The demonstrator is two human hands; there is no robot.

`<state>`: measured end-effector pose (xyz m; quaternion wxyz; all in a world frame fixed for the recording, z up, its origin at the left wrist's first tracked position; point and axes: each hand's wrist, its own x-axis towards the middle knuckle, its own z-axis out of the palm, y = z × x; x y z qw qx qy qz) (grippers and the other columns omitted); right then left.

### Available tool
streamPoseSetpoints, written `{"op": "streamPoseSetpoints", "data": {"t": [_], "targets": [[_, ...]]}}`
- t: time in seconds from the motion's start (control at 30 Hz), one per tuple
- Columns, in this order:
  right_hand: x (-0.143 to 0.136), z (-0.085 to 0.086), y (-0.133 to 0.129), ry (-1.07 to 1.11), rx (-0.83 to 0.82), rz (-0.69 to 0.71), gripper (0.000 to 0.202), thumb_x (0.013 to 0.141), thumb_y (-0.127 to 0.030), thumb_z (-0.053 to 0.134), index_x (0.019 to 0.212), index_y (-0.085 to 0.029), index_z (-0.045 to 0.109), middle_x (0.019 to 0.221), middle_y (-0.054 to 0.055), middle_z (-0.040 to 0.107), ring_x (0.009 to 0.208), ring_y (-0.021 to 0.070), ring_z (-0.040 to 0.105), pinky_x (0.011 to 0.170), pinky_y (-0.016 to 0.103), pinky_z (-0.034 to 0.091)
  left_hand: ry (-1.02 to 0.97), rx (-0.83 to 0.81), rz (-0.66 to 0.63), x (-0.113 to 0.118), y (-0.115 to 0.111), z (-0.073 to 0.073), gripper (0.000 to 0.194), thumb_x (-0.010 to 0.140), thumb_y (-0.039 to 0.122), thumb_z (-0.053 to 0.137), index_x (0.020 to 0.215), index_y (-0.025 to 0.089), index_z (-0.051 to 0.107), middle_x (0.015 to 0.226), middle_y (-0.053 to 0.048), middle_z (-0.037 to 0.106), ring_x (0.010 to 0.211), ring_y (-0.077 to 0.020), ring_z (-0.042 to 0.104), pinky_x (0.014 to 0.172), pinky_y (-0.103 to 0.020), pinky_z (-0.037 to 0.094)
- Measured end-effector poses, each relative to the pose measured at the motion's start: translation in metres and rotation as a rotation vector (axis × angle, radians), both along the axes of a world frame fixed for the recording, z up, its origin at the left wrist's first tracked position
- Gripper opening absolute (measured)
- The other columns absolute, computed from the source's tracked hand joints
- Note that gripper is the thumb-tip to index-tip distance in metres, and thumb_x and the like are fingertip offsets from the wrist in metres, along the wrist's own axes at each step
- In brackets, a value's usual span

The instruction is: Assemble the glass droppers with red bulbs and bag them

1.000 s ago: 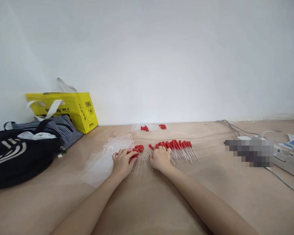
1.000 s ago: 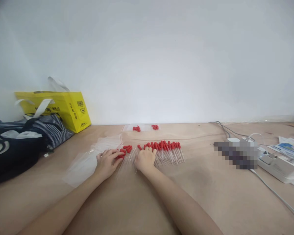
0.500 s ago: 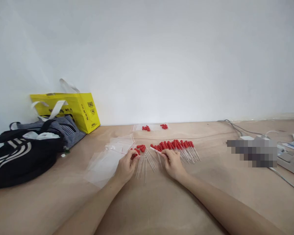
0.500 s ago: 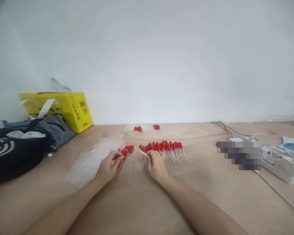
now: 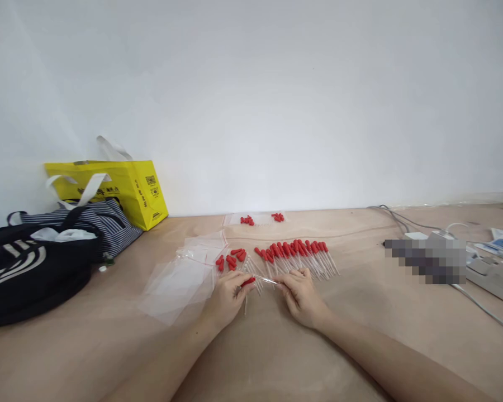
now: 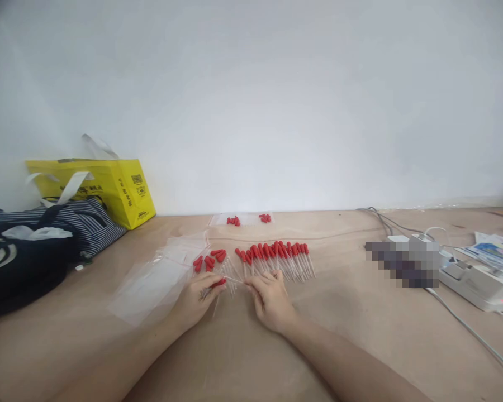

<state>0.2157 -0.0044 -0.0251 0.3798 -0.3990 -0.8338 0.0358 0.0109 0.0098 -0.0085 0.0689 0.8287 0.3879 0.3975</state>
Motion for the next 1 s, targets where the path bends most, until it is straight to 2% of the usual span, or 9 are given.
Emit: {"op": "streamPoseSetpoints", "data": {"t": [0.27,0.5,0.67,0.8,0.9,1.0], "targets": [[0.0016,-0.0003,-0.0018,-0.014,0.035,0.024,0.029,0.082,-0.012,0.039,0.106,-0.022,0.052,0.075,0.002,0.061,0.069,0.0138,0.049,0.067,0.029,0.024,-0.022,-0.006,-0.008,0.0025,-0.0025,0.0011,0.015,0.079,0.021,0.051,0.086,0.016,0.064,0.075,-0.004,0.066,0.069,-0.0151,0.06,0.066,-0.026,0.046],[0.0005,0.0029,-0.0043,-0.026,0.052,0.028,0.028,0.083,-0.014,0.038,0.106,-0.021,0.052,0.076,0.001,0.061,0.068,0.0134,0.049,0.068,0.03,0.024,-0.024,-0.028,0.02,0.0021,-0.001,-0.0004,0.015,0.079,0.022,0.051,0.087,0.016,0.063,0.077,-0.004,0.066,0.07,-0.0153,0.06,0.065,-0.026,0.046],[-0.0003,0.003,-0.0054,-0.053,0.074,0.036,0.023,0.082,-0.015,0.039,0.1,-0.019,0.054,0.074,0.001,0.061,0.067,0.013,0.048,0.068,0.03,0.024,-0.011,-0.06,0.022,0.0019,-0.0015,-0.0005,0.016,0.081,0.023,0.049,0.086,0.016,0.062,0.074,-0.003,0.066,0.067,-0.0144,0.06,0.061,-0.024,0.046],[-0.0003,0.0025,-0.005,-0.073,0.084,0.051,0.023,0.082,-0.015,0.041,0.1,-0.019,0.055,0.071,0.001,0.06,0.066,0.0132,0.046,0.067,0.029,0.024,-0.012,-0.09,0.017,0.0012,-0.0014,-0.0024,0.02,0.082,0.025,0.047,0.092,0.015,0.061,0.08,-0.004,0.066,0.07,-0.0148,0.06,0.063,-0.024,0.047],[0.0008,0.0027,-0.0041,-0.09,0.1,0.045,0.025,0.082,-0.016,0.042,0.101,-0.019,0.056,0.065,0.001,0.058,0.065,0.013,0.045,0.066,0.029,0.023,-0.01,-0.056,0.01,0.0005,-0.001,-0.0033,0.021,0.082,0.025,0.048,0.095,0.016,0.061,0.082,-0.005,0.066,0.073,-0.0156,0.06,0.068,-0.027,0.047],[0.0029,0.0038,-0.0032,-0.12,0.113,0.025,0.027,0.081,-0.015,0.043,0.102,-0.02,0.058,0.062,0.001,0.056,0.064,0.0134,0.043,0.064,0.029,0.022,-0.001,-0.008,0.008,0.0005,-0.0017,-0.0024,0.022,0.083,0.025,0.046,0.093,0.016,0.062,0.075,-0.005,0.064,0.07,-0.0151,0.058,0.066,-0.027,0.046]]}}
